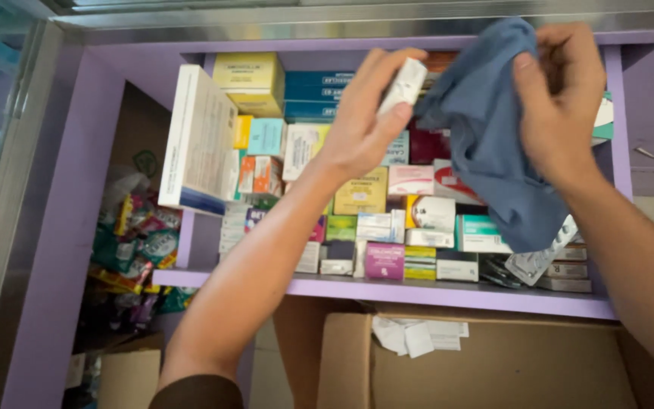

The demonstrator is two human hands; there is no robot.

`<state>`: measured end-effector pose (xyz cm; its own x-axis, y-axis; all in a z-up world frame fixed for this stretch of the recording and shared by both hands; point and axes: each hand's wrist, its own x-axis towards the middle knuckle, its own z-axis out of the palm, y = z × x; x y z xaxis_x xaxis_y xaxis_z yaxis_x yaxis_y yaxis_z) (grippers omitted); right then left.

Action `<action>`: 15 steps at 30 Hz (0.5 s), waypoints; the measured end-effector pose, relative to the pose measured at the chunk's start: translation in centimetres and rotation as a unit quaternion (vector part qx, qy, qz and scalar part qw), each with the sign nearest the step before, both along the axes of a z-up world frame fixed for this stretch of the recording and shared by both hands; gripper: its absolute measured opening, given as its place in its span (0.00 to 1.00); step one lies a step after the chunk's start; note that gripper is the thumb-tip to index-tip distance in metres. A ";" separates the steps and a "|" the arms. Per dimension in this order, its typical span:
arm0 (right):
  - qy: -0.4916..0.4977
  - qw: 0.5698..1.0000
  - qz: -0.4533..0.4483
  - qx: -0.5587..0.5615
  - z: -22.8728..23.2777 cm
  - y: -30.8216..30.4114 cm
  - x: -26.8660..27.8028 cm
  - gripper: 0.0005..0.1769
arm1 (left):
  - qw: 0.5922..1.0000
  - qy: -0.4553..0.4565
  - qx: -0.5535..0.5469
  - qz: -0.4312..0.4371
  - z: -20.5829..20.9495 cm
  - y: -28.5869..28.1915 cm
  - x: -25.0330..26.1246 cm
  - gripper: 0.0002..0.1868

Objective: The person opens a drawer filled with medicine boxes and other items. They pick up a small green box, open it, and remove a blister pack of pills. The person then places the blister pack into a blue cloth bag and closes the box before placing it back in the drawer.

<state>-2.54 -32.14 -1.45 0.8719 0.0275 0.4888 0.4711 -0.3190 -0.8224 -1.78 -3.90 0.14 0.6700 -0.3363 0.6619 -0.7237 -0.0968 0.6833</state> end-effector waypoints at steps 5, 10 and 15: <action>-0.162 0.970 0.040 -0.175 4.0 6.0 -4.1 0.16 | 0.999 0.009 0.021 -0.034 -1.6 -1.1 0.0 0.21; -0.252 0.934 0.071 -0.243 5.0 6.9 -4.0 0.21 | 0.999 -0.005 0.026 -0.021 -1.2 -0.7 -0.6 0.18; -0.269 0.916 0.043 -0.294 2.9 7.0 -4.0 0.25 | 0.999 0.047 -0.004 -0.013 -1.8 -1.4 -0.5 0.20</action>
<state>-6.58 -25.14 1.43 0.4909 0.4814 0.7261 0.8022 -0.5750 -0.1611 -2.26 -5.34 -1.71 0.7196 -0.3497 0.5998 -0.6592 -0.0729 0.7484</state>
